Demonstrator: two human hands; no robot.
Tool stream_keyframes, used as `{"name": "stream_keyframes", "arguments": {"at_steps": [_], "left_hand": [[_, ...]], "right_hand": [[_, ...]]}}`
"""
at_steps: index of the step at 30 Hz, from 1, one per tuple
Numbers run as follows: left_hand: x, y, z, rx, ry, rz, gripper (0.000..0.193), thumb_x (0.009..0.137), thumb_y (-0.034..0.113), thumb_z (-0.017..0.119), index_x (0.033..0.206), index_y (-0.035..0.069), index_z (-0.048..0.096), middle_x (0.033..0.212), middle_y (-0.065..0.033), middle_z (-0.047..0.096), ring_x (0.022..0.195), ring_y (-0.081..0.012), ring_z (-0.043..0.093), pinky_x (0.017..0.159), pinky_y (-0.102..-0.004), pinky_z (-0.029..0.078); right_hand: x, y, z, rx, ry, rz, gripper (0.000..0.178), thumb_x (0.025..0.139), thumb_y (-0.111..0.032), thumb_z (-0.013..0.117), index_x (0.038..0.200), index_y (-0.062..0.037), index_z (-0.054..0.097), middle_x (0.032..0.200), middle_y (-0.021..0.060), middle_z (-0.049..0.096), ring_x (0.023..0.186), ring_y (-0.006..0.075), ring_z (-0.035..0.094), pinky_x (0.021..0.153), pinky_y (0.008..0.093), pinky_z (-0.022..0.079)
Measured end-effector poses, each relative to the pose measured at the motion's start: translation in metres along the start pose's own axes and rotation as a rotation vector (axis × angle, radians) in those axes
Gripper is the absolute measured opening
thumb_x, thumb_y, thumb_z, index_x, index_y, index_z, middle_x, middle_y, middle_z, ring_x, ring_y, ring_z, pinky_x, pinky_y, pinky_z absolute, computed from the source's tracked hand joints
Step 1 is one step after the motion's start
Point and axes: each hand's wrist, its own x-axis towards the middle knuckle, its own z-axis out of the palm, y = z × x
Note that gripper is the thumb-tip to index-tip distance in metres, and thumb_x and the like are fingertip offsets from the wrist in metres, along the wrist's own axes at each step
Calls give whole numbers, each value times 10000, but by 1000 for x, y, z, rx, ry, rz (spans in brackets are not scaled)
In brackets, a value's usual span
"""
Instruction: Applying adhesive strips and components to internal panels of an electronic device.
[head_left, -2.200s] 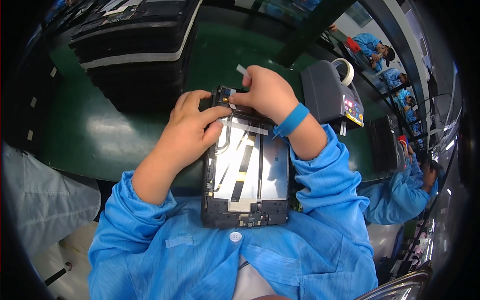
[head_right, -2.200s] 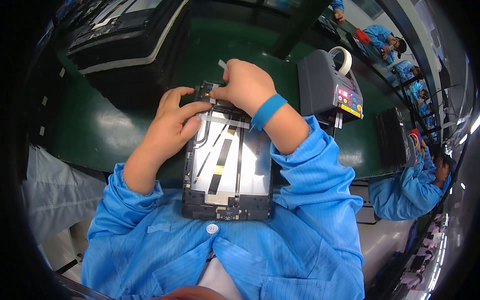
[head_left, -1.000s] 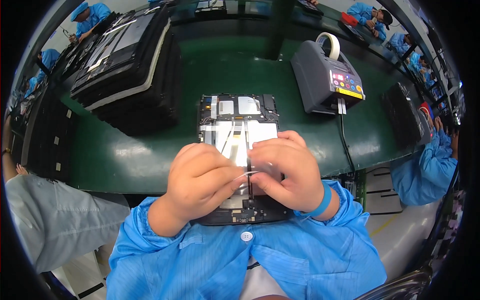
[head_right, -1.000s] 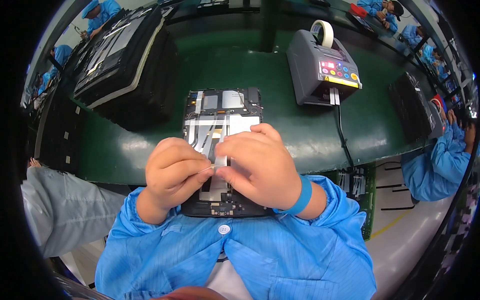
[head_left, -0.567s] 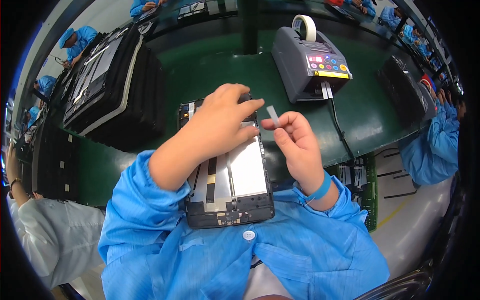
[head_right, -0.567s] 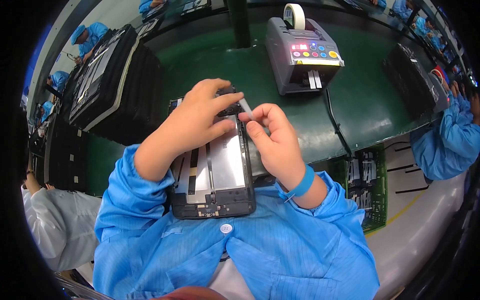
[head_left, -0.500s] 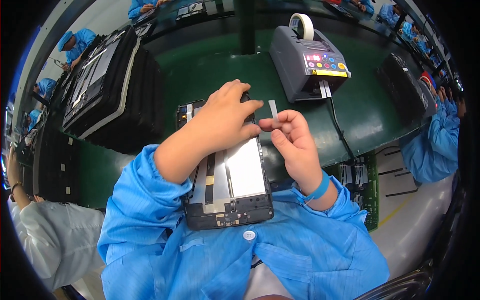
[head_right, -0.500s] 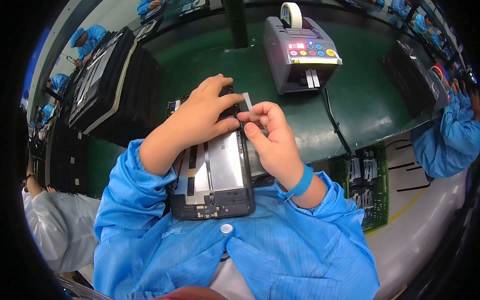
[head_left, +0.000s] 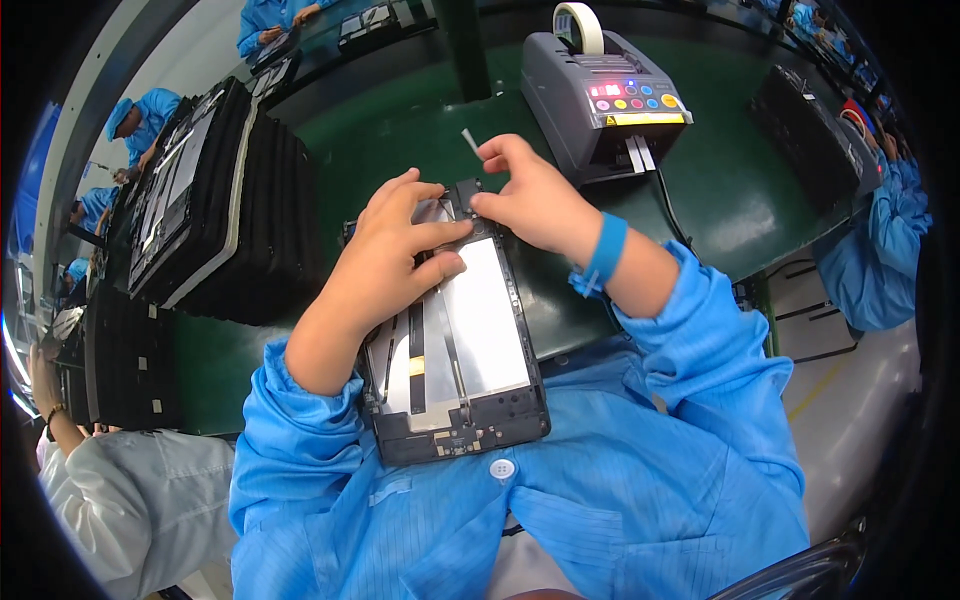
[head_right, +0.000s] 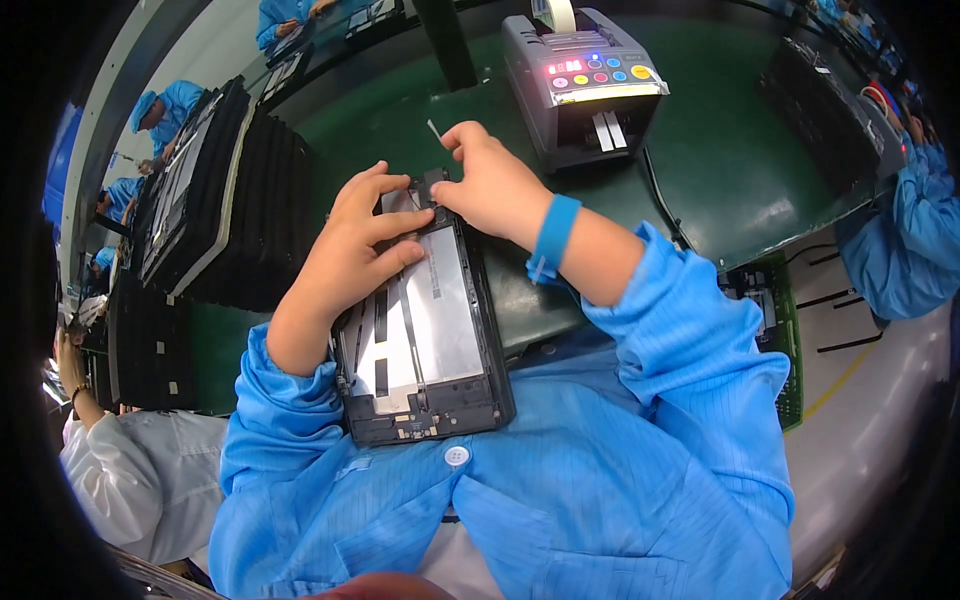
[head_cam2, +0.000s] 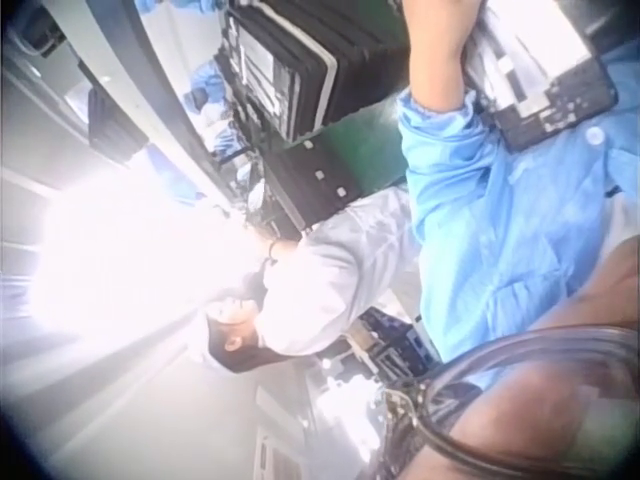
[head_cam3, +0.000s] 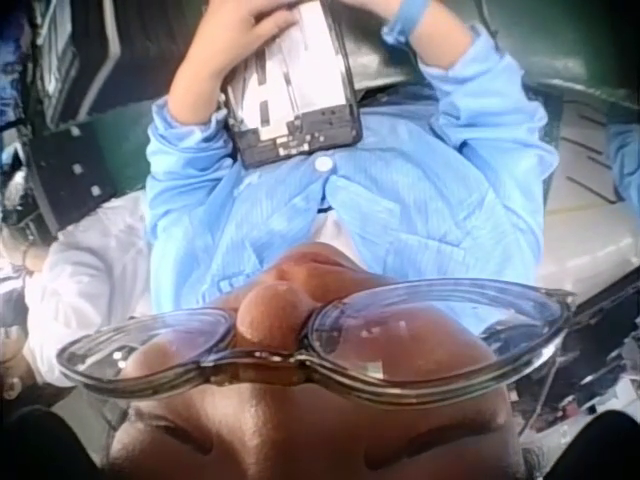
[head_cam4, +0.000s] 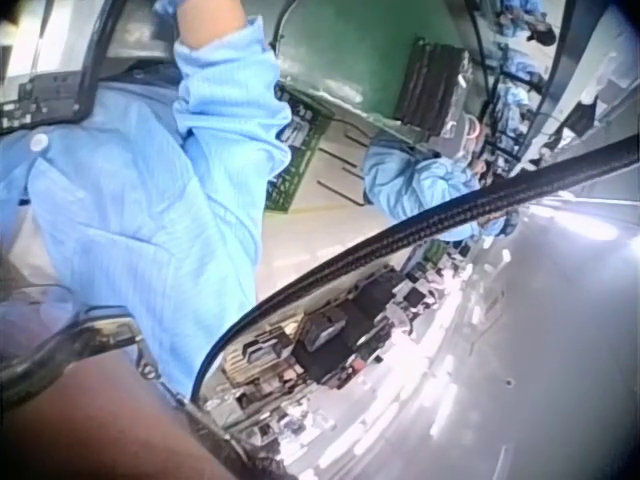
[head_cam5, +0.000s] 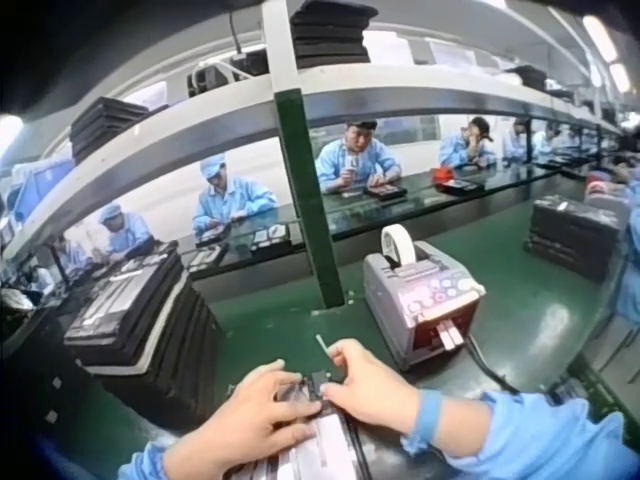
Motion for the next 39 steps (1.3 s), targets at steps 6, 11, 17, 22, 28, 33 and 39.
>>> {"name": "stream_keyframes", "arguments": {"at_steps": [6,11,17,22,28,33,39], "left_hand": [[-5,-1,2,155,60,25,314,714,246,742,1015,161,721,1202,-132,547,1274,-370,398,999,-476,352],[-2,2,0,307,68,61,322,716,282,734,1014,160,715,1192,-134,556,1248,-367,427,977,-474,363],[-2,0,6,280,91,26,291,740,288,712,1001,160,711,1188,-144,559,1240,-372,433,977,-476,360],[-1,-4,7,162,51,-56,248,773,256,683,995,147,709,1206,-162,551,1249,-388,424,1004,-486,347],[2,-8,8,52,47,-122,216,799,227,650,982,137,719,1220,-181,545,1277,-401,395,1021,-486,330],[10,-7,7,80,40,-165,184,805,265,665,908,137,748,1246,-176,544,1301,-394,367,1041,-483,299],[14,0,6,74,25,-219,172,748,235,747,861,105,746,1250,-150,552,1334,-382,327,1044,-467,315]], "right_hand": [[13,0,0,153,-179,141,571,715,-102,724,1206,-19,443,1130,157,516,733,104,569,676,252,489],[9,-2,-11,28,-95,58,547,663,-193,778,1120,-35,523,1083,169,560,949,276,580,831,340,483],[23,-28,-33,-219,-580,-228,113,826,-148,628,845,-38,611,769,102,595,720,246,589,668,353,462],[32,-40,-25,-490,-644,-242,190,860,-224,574,867,-44,636,779,122,631,752,289,609,679,389,475],[39,-45,-23,-604,-710,-172,255,862,-253,562,929,-31,670,832,144,664,765,305,630,699,388,495],[41,-43,-22,-641,-705,-212,238,854,-222,552,886,-21,675,808,157,664,752,313,631,684,394,497],[34,-39,-17,-436,-605,50,265,763,-232,703,814,4,595,690,131,605,612,233,592,552,346,467]]}}
